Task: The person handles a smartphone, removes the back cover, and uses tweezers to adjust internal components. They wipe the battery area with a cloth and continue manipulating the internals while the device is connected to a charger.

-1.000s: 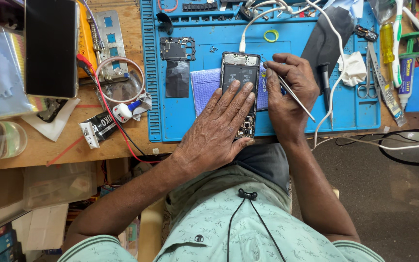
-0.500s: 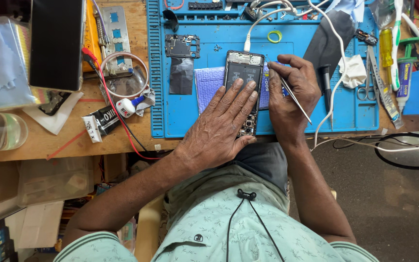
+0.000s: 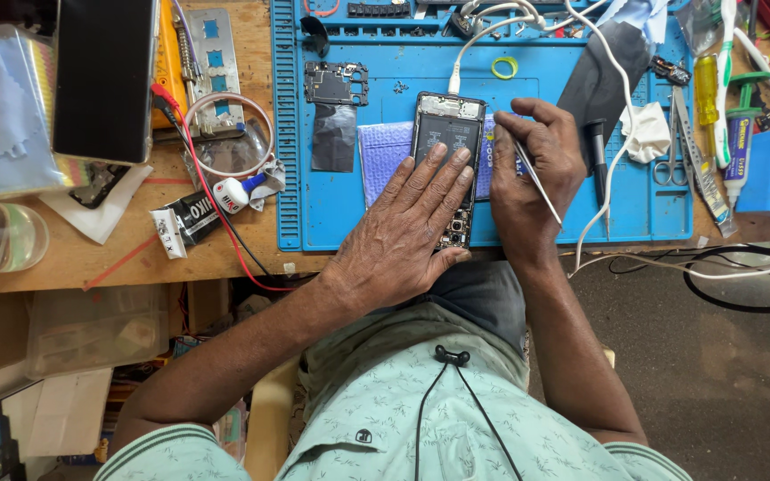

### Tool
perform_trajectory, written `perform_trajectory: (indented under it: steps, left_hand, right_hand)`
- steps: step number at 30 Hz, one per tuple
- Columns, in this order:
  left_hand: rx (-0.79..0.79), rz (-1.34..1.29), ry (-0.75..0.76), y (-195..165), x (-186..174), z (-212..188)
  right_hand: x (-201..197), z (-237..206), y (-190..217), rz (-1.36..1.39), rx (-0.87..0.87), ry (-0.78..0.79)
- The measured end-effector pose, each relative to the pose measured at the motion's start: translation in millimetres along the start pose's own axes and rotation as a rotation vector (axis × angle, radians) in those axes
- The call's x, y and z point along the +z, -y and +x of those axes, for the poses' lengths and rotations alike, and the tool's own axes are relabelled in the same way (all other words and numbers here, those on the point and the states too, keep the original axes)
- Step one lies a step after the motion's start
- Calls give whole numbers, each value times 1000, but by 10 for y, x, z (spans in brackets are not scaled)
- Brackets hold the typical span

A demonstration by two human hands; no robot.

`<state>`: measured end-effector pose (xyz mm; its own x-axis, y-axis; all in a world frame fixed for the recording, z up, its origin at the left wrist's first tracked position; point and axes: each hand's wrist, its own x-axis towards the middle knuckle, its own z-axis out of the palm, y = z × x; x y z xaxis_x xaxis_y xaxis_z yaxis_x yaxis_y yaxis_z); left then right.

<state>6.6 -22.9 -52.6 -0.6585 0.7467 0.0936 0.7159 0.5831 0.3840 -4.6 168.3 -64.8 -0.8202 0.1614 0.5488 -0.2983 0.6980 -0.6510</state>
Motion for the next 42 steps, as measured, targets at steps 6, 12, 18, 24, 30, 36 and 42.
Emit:
perform_trajectory:
  steps: [6,12,18,24,30,36,42]
  left_hand:
    - [14,18,-31,-14,20,-13]
    - [15,-20,-52,-43,-83,-50]
    - [-50,-581,-407,-56,-230,-184]
    - [-117,-1135,-147,-153,-197,-224]
    - [-237,-919,-107,-317,-166,-535]
    - [-234,-277,-195,-261,-432,-753]
    - [-152,-36,-208,-367,-244,13]
  right_hand:
    - [-81,-19,-70,211,87,-68]
    - [-208,3,24,336,213,-10]
    - [-609,-317,264,755,281,206]
    - [-949,-486,278,781,185,451]
    - [-1102,-609,267,997,229,450]
    - [-902,-408,-51,596,85,106]
    - [-658,-126,-139,424,136,75]
